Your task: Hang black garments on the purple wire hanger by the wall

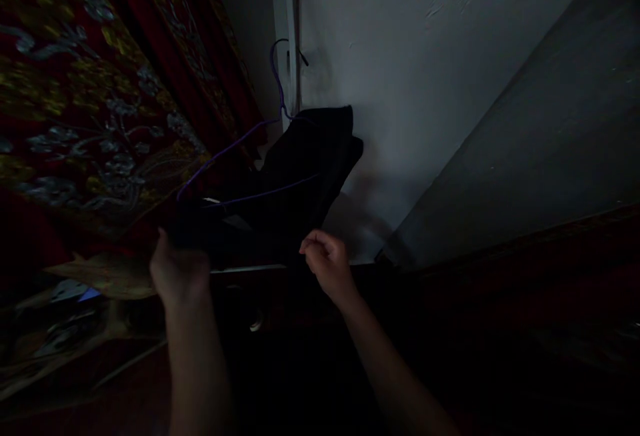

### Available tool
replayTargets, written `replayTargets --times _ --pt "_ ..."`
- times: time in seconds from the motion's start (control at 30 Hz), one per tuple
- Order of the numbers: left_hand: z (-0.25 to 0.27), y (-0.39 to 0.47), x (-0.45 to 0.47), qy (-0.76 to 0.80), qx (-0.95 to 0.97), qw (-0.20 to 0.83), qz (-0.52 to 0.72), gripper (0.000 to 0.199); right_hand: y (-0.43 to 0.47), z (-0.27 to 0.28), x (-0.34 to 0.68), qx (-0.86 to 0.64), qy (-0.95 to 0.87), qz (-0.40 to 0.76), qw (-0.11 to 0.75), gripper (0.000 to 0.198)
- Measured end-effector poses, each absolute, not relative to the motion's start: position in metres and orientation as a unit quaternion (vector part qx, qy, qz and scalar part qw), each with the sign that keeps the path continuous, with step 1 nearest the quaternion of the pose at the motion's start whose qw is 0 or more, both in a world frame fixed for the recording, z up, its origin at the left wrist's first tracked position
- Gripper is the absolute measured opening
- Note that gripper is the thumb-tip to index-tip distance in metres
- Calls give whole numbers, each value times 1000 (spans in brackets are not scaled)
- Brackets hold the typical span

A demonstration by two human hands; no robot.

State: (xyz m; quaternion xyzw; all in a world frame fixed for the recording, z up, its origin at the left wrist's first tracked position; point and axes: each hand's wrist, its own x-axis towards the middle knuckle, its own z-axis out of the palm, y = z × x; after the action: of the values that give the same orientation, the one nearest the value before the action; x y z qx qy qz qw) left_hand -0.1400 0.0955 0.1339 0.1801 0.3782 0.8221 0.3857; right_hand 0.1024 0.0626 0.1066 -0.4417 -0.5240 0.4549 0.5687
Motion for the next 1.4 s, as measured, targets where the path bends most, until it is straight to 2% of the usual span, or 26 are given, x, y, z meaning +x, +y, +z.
replayTargets --times 0.1,0.17,0.33,0.47,0.53,0.6,0.73,0.87,0.97,1.03,1.1,1.17,1.3,1.4 --pt "86 71 -110 392 147 455 786 18 46 84 112 -447 -452 483 602 19" --pt "73 60 -87 391 144 517 748 20 40 70 126 -469 -422 476 613 24" --pt "92 45 -37 311 228 585 714 28 34 65 154 -535 -489 418 547 30" --pt "102 27 -3 329 375 557 664 25 20 72 143 -481 -542 431 538 31" --pt "103 21 5 366 454 502 639 24 12 71 130 -451 -536 464 541 45" --pt "105 21 3 386 507 440 633 23 7 71 118 -434 -536 491 532 50" --pt "106 31 -19 388 588 368 607 24 10 81 115 -418 -580 512 477 31" --pt "84 35 -45 357 702 424 447 52 31 109 140 -407 -653 481 420 17" --pt "65 37 -64 371 749 458 302 42 60 139 159 -383 -705 396 446 17" --pt "66 40 -77 400 745 448 291 31 85 157 164 -376 -701 336 504 33" --pt "78 44 -89 429 713 437 341 27 113 167 162 -382 -676 316 546 55" --pt "96 49 -98 443 674 437 400 29 142 169 154 -388 -657 319 562 61" --pt "109 55 -103 427 651 487 396 33 181 160 143 -414 -659 343 526 26" --pt "86 59 -111 469 682 438 350 47 183 156 154 -446 -666 320 505 17"
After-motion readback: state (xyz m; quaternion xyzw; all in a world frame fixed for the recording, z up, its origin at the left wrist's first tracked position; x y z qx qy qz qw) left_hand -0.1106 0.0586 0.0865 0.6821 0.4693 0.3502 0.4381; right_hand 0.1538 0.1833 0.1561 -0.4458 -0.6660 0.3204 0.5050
